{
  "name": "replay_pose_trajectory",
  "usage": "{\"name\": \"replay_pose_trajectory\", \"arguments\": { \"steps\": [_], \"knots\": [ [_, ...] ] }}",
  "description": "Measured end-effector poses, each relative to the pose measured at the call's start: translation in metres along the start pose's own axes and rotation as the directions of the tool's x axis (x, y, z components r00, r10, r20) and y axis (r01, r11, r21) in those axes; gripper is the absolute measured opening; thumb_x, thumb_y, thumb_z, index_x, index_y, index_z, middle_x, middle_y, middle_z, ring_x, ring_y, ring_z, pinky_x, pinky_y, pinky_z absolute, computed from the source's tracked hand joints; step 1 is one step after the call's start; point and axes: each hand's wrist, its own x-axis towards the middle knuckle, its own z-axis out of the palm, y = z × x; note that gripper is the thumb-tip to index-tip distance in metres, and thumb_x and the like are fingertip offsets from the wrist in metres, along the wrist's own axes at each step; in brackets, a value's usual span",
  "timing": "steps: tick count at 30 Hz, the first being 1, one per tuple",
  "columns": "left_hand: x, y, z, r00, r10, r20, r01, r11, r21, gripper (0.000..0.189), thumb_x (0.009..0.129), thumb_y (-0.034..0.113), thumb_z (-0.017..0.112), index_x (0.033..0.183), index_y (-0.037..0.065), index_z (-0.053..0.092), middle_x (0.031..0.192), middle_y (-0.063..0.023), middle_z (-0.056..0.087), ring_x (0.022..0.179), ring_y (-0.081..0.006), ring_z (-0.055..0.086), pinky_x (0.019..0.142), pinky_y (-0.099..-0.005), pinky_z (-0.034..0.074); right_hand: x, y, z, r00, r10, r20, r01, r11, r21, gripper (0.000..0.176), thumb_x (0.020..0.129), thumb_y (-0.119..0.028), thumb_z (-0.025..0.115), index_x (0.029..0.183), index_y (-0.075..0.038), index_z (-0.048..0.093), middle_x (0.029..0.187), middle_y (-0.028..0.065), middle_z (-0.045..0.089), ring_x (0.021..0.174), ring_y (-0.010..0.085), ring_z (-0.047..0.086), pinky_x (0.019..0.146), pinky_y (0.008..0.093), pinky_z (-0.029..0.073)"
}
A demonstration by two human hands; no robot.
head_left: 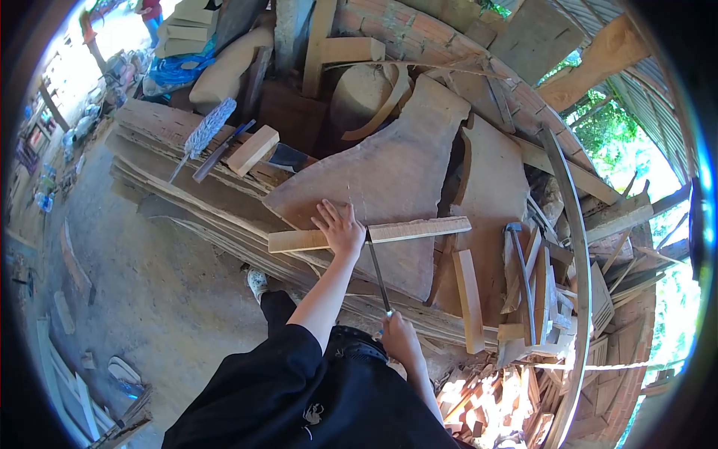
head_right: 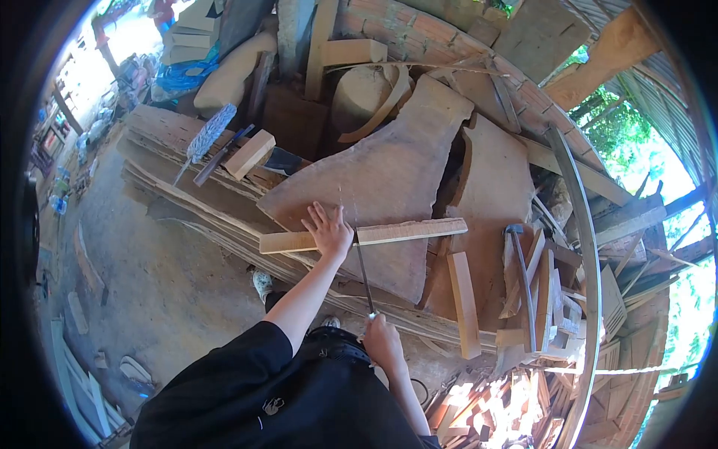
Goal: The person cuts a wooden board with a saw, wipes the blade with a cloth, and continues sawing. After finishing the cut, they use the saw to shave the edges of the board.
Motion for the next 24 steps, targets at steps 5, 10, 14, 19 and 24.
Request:
{"name": "replay_pose_trajectory", "arguments": {
  "steps": [5, 10, 14, 19, 24],
  "knots": [
    [-0.002, 0.0, 0.001, 1.0, -0.017, 0.017, 0.017, 1.0, 0.008, 0.039, 0.08, 0.025, 0.042, 0.118, 0.019, 0.05, 0.138, -0.0256, 0.023, 0.13, -0.04, 0.018, 0.101, -0.0597, 0.01, 0.065, 0.001, 0.028, 0.979, -0.148, -0.138, 0.163, 0.981, 0.103, 0.025, 0.086, -0.019, 0.043, 0.083, 0.005, 0.05, 0.079, 0.0294, 0.056, 0.076, 0.0465, 0.053, 0.068, 0.0531, 0.04],
    [0.0, 0.001, 0.002, 1.0, -0.005, -0.01, 0.005, 1.0, -0.015, 0.039, 0.08, 0.024, 0.042, 0.117, 0.017, 0.05, 0.137, -0.028, 0.023, 0.129, -0.0422, 0.019, 0.101, -0.0599, 0.008, 0.102, -0.003, 0.037, 0.974, -0.099, -0.205, 0.147, 0.961, 0.233, 0.025, 0.086, -0.02, 0.043, 0.086, 0.004, 0.049, 0.075, 0.0296, 0.058, 0.074, 0.047, 0.056, 0.066, 0.0544, 0.042],
    [-0.002, 0.0, 0.002, 0.998, 0.065, -0.005, -0.065, 0.997, 0.029, 0.038, 0.079, 0.025, 0.043, 0.115, 0.015, 0.051, 0.135, -0.0311, 0.025, 0.127, -0.0433, 0.021, 0.104, -0.0549, 0.008, 0.092, -0.011, 0.037, 0.992, 0.022, -0.126, 0.008, 0.971, 0.237, 0.027, 0.088, -0.02, 0.042, 0.092, 0.006, 0.049, 0.08, 0.0312, 0.056, 0.081, 0.0476, 0.053, 0.07, 0.0529, 0.04],
    [-0.001, 0.0, -0.002, 0.998, 0.034, 0.047, -0.034, 0.999, -0.016, 0.041, 0.078, 0.025, 0.043, 0.117, 0.014, 0.051, 0.137, -0.0295, 0.023, 0.129, -0.0409, 0.019, 0.104, -0.0544, 0.008, 0.093, -0.019, 0.03, 0.99, -0.008, -0.138, 0.039, 0.974, 0.223, 0.026, 0.087, -0.018, 0.043, 0.088, 0.007, 0.046, 0.077, 0.0321, 0.056, 0.077, 0.0476, 0.054, 0.066, 0.0533, 0.042],
    [0.001, 0.004, -0.002, 0.999, -0.019, 0.038, 0.019, 1.0, 0.0, 0.043, 0.078, 0.025, 0.043, 0.12, 0.015, 0.049, 0.138, -0.0256, 0.022, 0.131, -0.0373, 0.017, 0.102, -0.0575, 0.011, 0.12, -0.021, 0.04, 0.979, -0.012, -0.205, 0.045, 0.987, 0.153, 0.025, 0.087, -0.018, 0.043, 0.086, 0.007, 0.045, 0.076, 0.0329, 0.056, 0.075, 0.047, 0.055, 0.063, 0.0533, 0.042]
  ]
}}
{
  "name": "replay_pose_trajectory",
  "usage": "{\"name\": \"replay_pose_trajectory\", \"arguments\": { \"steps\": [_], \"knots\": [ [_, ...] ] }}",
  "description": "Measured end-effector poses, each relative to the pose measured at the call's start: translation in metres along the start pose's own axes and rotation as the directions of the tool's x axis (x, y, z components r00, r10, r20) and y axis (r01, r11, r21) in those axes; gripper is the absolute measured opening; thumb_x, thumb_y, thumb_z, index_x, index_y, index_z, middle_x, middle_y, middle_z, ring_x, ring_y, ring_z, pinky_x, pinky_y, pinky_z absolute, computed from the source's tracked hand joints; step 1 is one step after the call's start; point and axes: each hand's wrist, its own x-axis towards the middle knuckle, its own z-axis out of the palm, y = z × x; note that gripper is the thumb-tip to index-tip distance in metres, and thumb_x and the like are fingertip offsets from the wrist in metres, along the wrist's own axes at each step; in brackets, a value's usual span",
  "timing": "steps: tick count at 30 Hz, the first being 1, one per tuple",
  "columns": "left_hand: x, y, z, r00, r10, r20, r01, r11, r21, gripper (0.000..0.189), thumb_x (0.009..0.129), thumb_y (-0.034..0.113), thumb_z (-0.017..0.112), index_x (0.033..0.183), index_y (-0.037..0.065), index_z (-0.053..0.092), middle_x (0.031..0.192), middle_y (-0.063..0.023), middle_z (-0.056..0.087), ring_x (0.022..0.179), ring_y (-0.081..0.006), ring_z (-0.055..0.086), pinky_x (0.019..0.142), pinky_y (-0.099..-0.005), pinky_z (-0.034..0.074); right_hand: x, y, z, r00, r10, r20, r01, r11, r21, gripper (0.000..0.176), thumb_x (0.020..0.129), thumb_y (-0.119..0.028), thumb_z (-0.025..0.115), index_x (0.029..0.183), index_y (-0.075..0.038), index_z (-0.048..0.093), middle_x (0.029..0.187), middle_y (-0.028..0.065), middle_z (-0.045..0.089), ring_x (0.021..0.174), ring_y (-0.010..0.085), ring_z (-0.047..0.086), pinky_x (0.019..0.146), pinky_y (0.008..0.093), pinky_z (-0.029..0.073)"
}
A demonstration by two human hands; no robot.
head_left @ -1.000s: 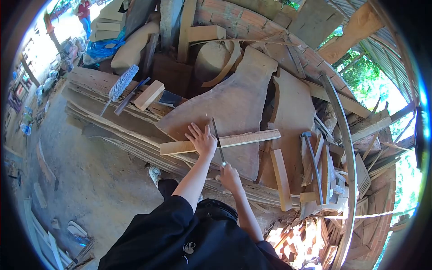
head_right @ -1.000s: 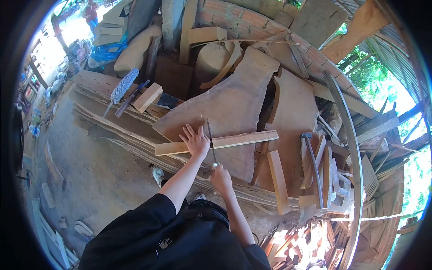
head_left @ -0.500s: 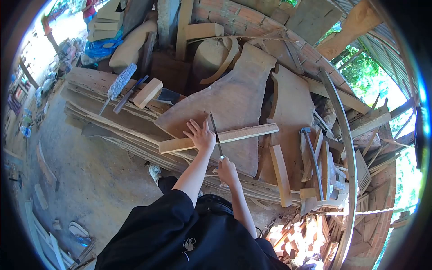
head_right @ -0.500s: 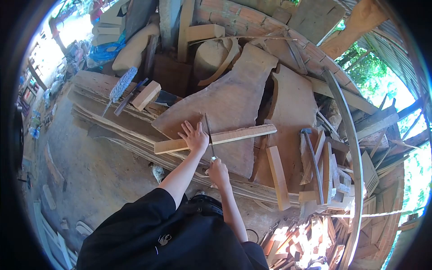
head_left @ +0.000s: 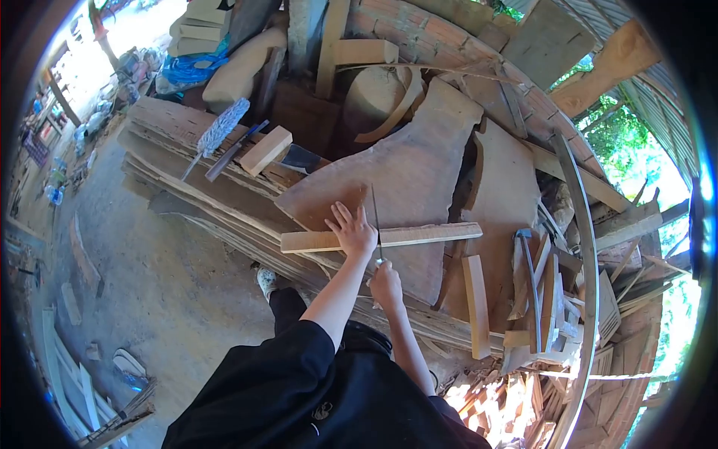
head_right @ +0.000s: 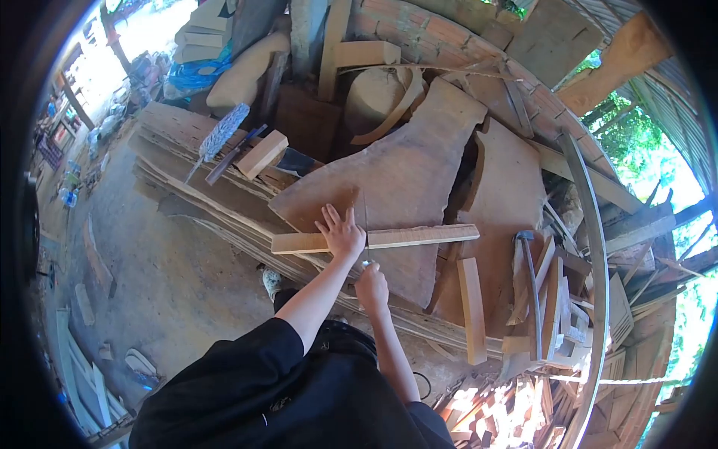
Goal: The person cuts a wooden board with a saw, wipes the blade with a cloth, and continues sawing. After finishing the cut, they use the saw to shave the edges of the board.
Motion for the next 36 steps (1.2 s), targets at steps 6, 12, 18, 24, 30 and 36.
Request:
{"name": "replay_pose_trajectory", "arguments": {
  "steps": [6, 12, 18, 24, 30, 36],
  "knots": [
    [0.001, 0.001, -0.002, 0.999, -0.014, 0.039, 0.014, 1.0, 0.006, 0.044, 0.078, 0.025, 0.043, 0.121, 0.017, 0.048, 0.138, -0.0253, 0.023, 0.13, -0.0373, 0.018, 0.102, -0.0578, 0.011, -0.033, 0.017, -0.023, 0.992, -0.065, 0.104, 0.062, 0.997, 0.04, 0.028, 0.087, -0.021, 0.043, 0.091, 0.006, 0.047, 0.082, 0.0302, 0.056, 0.079, 0.0473, 0.054, 0.068, 0.0538, 0.041],
    [-0.002, -0.004, 0.01, 0.999, 0.035, -0.002, -0.035, 0.999, 0.004, 0.04, 0.081, 0.024, 0.04, 0.119, 0.017, 0.05, 0.139, -0.0238, 0.023, 0.131, -0.0365, 0.018, 0.102, -0.0572, 0.012, -0.114, 0.021, -0.077, 0.968, 0.038, 0.25, -0.048, 0.998, 0.033, 0.029, 0.087, -0.022, 0.042, 0.094, 0.005, 0.051, 0.09, 0.0291, 0.055, 0.082, 0.047, 0.052, 0.073, 0.0533, 0.04],
    [-0.003, 0.004, 0.001, 0.996, -0.048, 0.073, 0.048, 0.999, -0.001, 0.039, 0.084, 0.023, 0.035, 0.12, 0.02, 0.049, 0.141, -0.0179, 0.021, 0.133, -0.0307, 0.016, 0.103, -0.0563, 0.011, -0.038, 0.02, -0.002, 0.994, -0.085, 0.063, 0.088, 0.995, -0.046, 0.024, 0.085, -0.018, 0.044, 0.092, 0.004, 0.048, 0.082, 0.0271, 0.057, 0.082, 0.0455, 0.053, 0.071, 0.0521, 0.041],
    [-0.004, 0.002, -0.001, 0.994, -0.056, 0.093, 0.055, 0.998, 0.011, 0.04, 0.084, 0.026, 0.036, 0.122, 0.021, 0.048, 0.142, -0.0169, 0.019, 0.133, -0.0302, 0.014, 0.104, -0.0551, 0.009, -0.059, 0.024, -0.023, 0.994, -0.101, 0.029, 0.099, 0.991, 0.085, 0.023, 0.087, -0.018, 0.044, 0.092, 0.003, 0.048, 0.08, 0.0273, 0.056, 0.076, 0.0464, 0.053, 0.066, 0.0534, 0.04],
    [-0.004, 0.0, -0.003, 0.996, -0.044, 0.076, 0.047, 0.998, -0.04, 0.042, 0.082, 0.024, 0.039, 0.124, 0.019, 0.047, 0.141, -0.019, 0.021, 0.133, -0.0314, 0.015, 0.104, -0.0539, 0.011, -0.131, 0.038, -0.064, 0.955, 0.188, 0.229, -0.182, 0.982, -0.044, 0.024, 0.085, -0.019, 0.047, 0.098, 0.0, 0.046, 0.091, 0.0283, 0.053, 0.076, 0.045, 0.054, 0.067, 0.0545, 0.042],
    [-0.005, 0.002, 0.0, 1.0, -0.022, 0.003, 0.022, 0.999, -0.039, 0.037, 0.082, 0.022, 0.04, 0.116, 0.016, 0.05, 0.139, -0.0203, 0.025, 0.131, -0.0329, 0.019, 0.103, -0.0541, 0.014, -0.045, 0.033, -0.003, 0.989, -0.132, -0.068, 0.132, 0.991, -0.008, 0.022, 0.085, -0.019, 0.046, 0.092, 0.002, 0.047, 0.07, 0.0279, 0.058, 0.067, 0.0447, 0.057, 0.062, 0.054, 0.043]
  ]
}}
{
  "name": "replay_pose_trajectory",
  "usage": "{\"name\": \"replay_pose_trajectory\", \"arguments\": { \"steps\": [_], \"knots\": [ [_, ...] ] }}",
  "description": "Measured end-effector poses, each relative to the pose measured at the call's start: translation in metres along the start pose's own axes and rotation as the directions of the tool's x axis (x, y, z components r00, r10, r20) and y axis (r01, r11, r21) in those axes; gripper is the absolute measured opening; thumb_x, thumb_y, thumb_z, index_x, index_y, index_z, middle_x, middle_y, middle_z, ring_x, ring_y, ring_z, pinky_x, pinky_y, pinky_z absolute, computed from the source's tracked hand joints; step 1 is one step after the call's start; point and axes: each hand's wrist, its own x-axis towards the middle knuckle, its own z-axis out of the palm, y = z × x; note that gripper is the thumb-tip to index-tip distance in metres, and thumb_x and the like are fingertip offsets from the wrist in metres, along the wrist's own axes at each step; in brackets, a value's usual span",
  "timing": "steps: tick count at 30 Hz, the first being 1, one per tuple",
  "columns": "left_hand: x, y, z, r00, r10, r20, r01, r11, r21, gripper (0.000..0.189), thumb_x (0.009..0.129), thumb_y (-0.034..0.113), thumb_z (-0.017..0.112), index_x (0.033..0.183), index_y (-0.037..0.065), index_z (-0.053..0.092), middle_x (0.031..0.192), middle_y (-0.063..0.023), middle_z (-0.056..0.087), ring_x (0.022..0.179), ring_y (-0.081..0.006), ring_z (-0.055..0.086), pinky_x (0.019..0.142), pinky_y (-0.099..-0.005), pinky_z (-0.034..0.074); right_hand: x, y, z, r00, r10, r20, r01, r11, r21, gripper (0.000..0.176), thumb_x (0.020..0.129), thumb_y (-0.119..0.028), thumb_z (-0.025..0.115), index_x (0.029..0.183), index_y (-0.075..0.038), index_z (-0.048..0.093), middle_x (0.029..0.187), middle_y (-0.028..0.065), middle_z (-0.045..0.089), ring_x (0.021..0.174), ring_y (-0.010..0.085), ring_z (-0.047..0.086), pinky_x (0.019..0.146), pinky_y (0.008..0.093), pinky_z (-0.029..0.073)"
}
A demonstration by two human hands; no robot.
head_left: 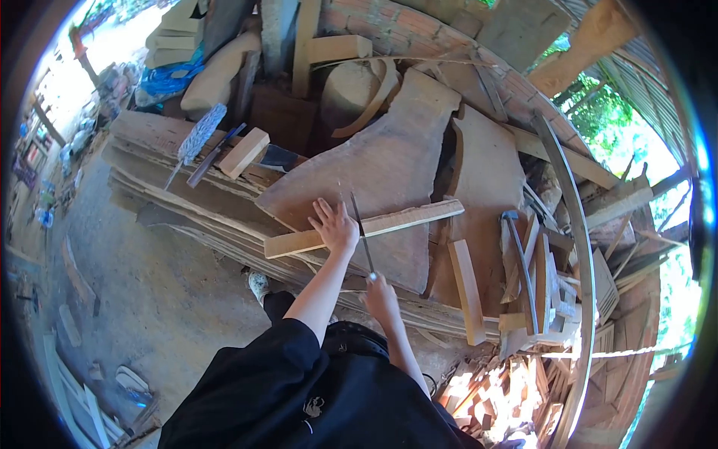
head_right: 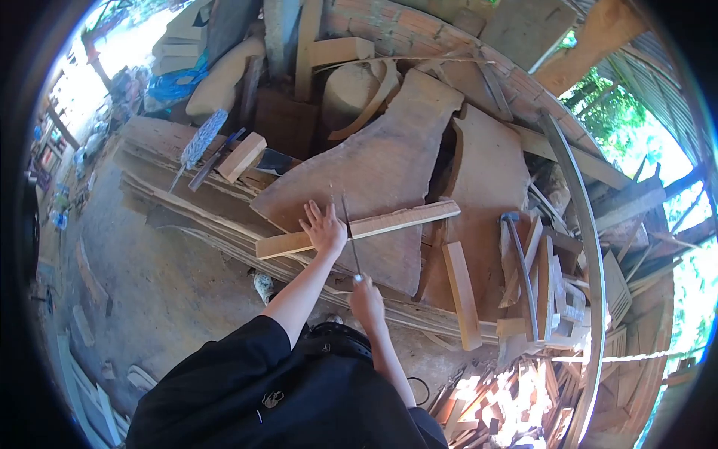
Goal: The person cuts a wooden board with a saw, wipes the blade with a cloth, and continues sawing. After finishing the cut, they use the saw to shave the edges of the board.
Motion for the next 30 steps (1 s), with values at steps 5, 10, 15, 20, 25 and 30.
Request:
{"name": "replay_pose_trajectory", "arguments": {
  "steps": [5, 10, 15, 20, 25, 30],
  "knots": [
    [0.001, -0.005, 0.008, 0.998, 0.042, -0.04, -0.04, 0.998, 0.041, 0.035, 0.08, 0.021, 0.043, 0.114, 0.016, 0.051, 0.136, -0.0209, 0.029, 0.129, -0.0344, 0.023, 0.102, -0.0554, 0.017, 0.01, 0.001, -0.001, 0.993, 0.101, 0.068, -0.107, 0.991, 0.086, 0.025, 0.087, -0.022, 0.045, 0.091, 0.003, 0.046, 0.072, 0.0281, 0.058, 0.07, 0.0452, 0.056, 0.063, 0.0542, 0.042],
    [-0.001, -0.002, 0.002, 0.998, 0.055, -0.037, -0.054, 0.998, 0.024, 0.035, 0.08, 0.022, 0.042, 0.114, 0.017, 0.051, 0.135, -0.0213, 0.03, 0.129, -0.035, 0.022, 0.102, -0.0563, 0.016, -0.049, 0.003, -0.035, 0.987, 0.104, 0.125, -0.119, 0.986, 0.12, 0.028, 0.088, -0.023, 0.044, 0.09, 0.004, 0.047, 0.072, 0.0285, 0.057, 0.071, 0.0458, 0.055, 0.063, 0.0543, 0.042],
    [0.001, -0.003, -0.006, 0.997, 0.035, 0.063, -0.037, 0.999, 0.029, 0.038, 0.083, 0.025, 0.037, 0.119, 0.017, 0.048, 0.137, -0.0205, 0.027, 0.131, -0.0341, 0.019, 0.102, -0.0568, 0.014, -0.044, -0.024, -0.053, 0.988, 0.047, 0.144, -0.051, 0.998, 0.026, 0.025, 0.086, -0.019, 0.045, 0.091, 0.004, 0.049, 0.077, 0.0274, 0.059, 0.071, 0.0451, 0.056, 0.065, 0.0539, 0.043],
    [0.0, 0.005, -0.016, 0.995, -0.023, 0.096, 0.019, 0.999, 0.048, 0.04, 0.083, 0.024, 0.037, 0.121, 0.019, 0.047, 0.141, -0.0184, 0.021, 0.132, -0.0327, 0.015, 0.102, -0.0568, 0.012, 0.033, -0.008, -0.004, 0.99, 0.112, 0.082, -0.116, 0.992, 0.046, 0.025, 0.085, -0.018, 0.045, 0.094, 0.005, 0.047, 0.08, 0.0302, 0.056, 0.078, 0.0471, 0.054, 0.069, 0.0531, 0.041],
    [0.003, 0.006, -0.015, 0.99, -0.07, 0.123, 0.065, 0.997, 0.044, 0.042, 0.083, 0.024, 0.037, 0.124, 0.019, 0.045, 0.143, -0.019, 0.015, 0.133, -0.0332, 0.01, 0.104, -0.0554, 0.008, -0.013, -0.002, -0.02, 0.992, 0.019, 0.127, -0.02, 1.0, 0.007, 0.023, 0.084, -0.017, 0.048, 0.093, 0.004, 0.045, 0.078, 0.0296, 0.057, 0.074, 0.0468, 0.054, 0.064, 0.0537, 0.042],
    [0.0, 0.003, -0.009, 0.996, -0.033, 0.086, 0.03, 0.999, 0.032, 0.042, 0.083, 0.024, 0.037, 0.123, 0.018, 0.047, 0.142, -0.0214, 0.017, 0.133, -0.0359, 0.011, 0.103, -0.0559, 0.007, -0.083, 0.001, -0.054, 0.952, 0.204, 0.229, -0.181, 0.976, -0.116, 0.022, 0.081, -0.014, 0.048, 0.092, 0.005, 0.046, 0.076, 0.0246, 0.055, 0.066, 0.042, 0.056, 0.061, 0.0501, 0.046]
  ]
}}
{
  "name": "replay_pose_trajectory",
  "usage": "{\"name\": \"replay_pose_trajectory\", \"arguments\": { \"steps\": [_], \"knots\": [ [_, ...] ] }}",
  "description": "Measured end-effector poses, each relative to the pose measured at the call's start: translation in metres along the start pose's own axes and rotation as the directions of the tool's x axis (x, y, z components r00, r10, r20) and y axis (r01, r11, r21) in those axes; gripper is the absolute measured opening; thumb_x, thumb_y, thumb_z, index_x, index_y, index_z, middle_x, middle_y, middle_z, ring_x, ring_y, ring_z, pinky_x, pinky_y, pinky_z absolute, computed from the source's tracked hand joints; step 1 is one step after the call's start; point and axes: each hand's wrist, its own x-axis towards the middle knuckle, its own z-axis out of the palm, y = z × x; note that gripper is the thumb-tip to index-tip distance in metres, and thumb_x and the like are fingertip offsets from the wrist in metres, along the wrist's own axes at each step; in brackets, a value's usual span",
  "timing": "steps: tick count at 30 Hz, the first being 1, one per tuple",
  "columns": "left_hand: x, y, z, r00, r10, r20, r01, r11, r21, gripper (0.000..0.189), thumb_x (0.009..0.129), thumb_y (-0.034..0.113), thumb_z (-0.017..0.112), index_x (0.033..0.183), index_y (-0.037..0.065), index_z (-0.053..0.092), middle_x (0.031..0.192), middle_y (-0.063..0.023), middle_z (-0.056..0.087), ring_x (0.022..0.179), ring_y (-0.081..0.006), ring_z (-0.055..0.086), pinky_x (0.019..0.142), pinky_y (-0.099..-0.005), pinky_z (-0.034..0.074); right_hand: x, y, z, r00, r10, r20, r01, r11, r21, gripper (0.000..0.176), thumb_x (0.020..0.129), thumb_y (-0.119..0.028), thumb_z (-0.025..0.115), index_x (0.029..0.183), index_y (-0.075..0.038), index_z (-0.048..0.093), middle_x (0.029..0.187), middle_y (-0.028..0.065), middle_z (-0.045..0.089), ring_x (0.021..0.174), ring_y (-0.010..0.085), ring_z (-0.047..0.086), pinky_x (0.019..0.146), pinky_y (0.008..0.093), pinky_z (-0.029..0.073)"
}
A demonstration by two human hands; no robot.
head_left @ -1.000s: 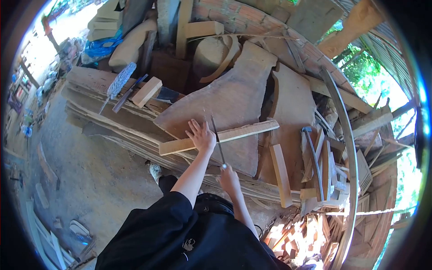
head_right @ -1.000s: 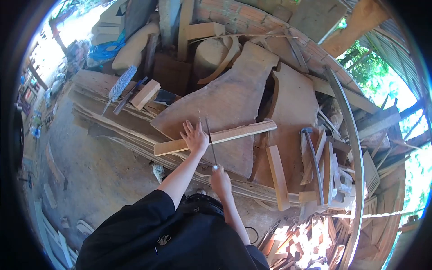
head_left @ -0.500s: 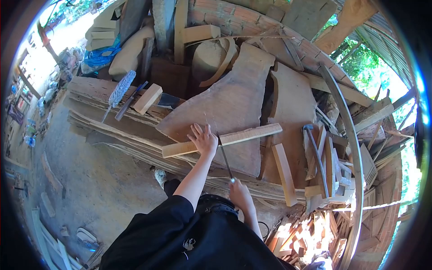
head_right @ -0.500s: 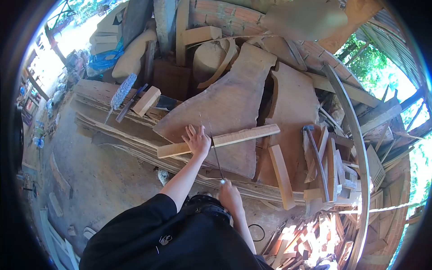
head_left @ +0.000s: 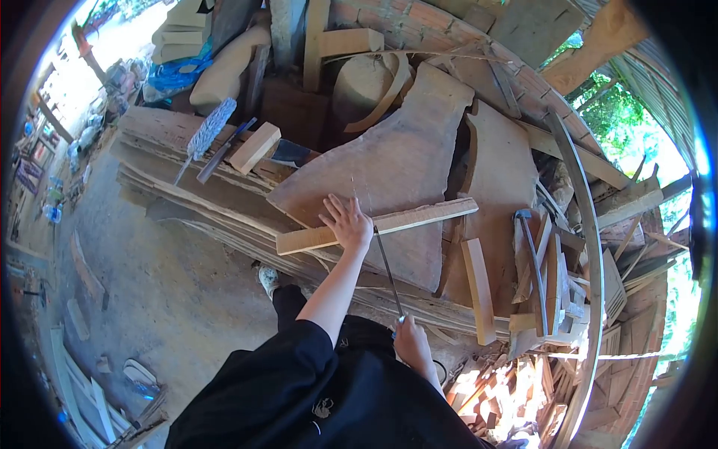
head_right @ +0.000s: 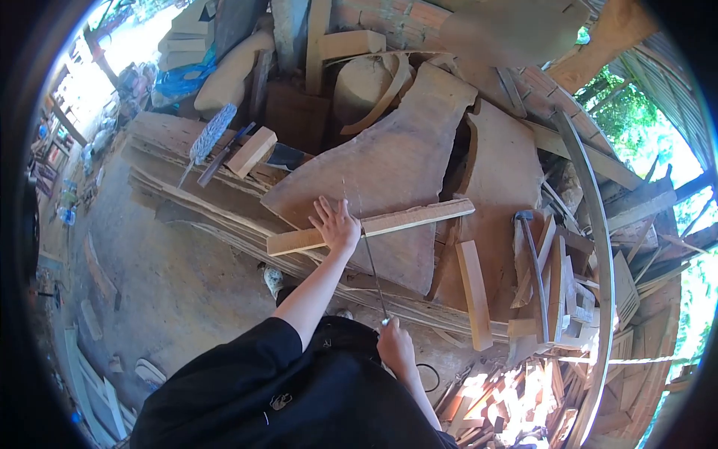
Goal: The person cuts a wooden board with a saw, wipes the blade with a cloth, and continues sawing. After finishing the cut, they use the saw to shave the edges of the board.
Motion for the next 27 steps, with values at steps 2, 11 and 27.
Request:
{"name": "replay_pose_trajectory", "arguments": {
  "steps": [2, 11, 27],
  "knots": [
    [-0.002, -0.005, 0.005, 0.999, 0.027, -0.029, -0.027, 1.0, -0.016, 0.042, 0.082, 0.024, 0.038, 0.123, 0.017, 0.047, 0.141, -0.0223, 0.019, 0.132, -0.037, 0.013, 0.103, -0.0574, 0.009, 0.027, -0.001, 0.005, 0.992, -0.113, -0.056, 0.113, 0.994, 0.0, 0.021, 0.081, -0.013, 0.048, 0.09, 0.005, 0.046, 0.076, 0.0262, 0.056, 0.067, 0.0428, 0.057, 0.062, 0.0511, 0.046],
    [0.002, -0.006, 0.009, 0.998, 0.053, -0.033, -0.053, 0.999, 0.011, 0.042, 0.081, 0.024, 0.04, 0.122, 0.015, 0.047, 0.14, -0.0237, 0.02, 0.131, -0.0387, 0.014, 0.101, -0.0581, 0.011, 0.107, -0.028, 0.028, 0.979, -0.102, -0.176, 0.142, 0.963, 0.231, 0.022, 0.085, -0.018, 0.046, 0.092, 0.003, 0.045, 0.075, 0.0299, 0.057, 0.073, 0.0475, 0.055, 0.065, 0.0546, 0.043],
    [0.003, -0.003, 0.006, 0.996, 0.085, -0.024, -0.085, 0.996, 0.0, 0.04, 0.082, 0.024, 0.04, 0.12, 0.019, 0.05, 0.14, -0.0171, 0.026, 0.13, -0.0399, 0.017, 0.102, -0.0553, 0.016, 0.127, -0.032, 0.034, 0.98, -0.087, -0.178, 0.118, 0.978, 0.173, 0.027, 0.087, -0.022, 0.044, 0.089, 0.005, 0.048, 0.083, 0.0303, 0.056, 0.08, 0.047, 0.053, 0.067, 0.0531, 0.041]
  ]
}}
